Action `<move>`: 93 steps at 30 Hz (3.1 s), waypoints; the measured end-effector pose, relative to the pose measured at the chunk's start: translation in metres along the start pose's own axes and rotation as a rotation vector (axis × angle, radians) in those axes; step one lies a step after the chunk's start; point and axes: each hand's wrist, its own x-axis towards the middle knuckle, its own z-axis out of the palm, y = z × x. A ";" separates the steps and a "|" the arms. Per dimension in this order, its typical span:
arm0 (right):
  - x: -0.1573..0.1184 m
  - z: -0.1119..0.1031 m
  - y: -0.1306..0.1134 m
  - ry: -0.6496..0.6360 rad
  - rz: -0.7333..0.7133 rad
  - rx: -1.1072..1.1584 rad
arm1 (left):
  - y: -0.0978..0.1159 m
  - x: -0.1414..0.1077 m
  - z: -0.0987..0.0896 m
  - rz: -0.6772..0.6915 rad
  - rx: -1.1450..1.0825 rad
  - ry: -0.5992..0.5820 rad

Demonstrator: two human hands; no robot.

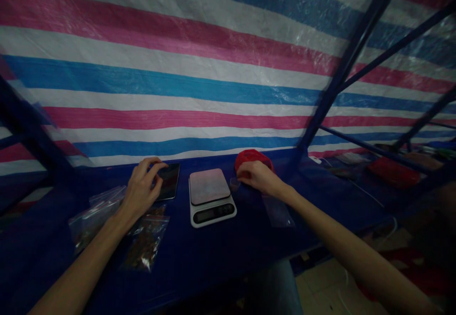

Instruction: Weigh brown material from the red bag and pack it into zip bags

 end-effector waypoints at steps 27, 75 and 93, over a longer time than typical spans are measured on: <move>-0.002 -0.001 0.093 -0.287 0.070 0.052 | 0.000 0.001 0.002 0.001 -0.022 0.013; 0.017 -0.002 0.026 -0.182 -0.199 0.066 | 0.009 0.002 -0.003 -0.057 0.016 -0.043; 0.027 -0.006 0.024 -0.359 -0.296 0.129 | 0.003 0.003 -0.008 -0.125 0.021 0.014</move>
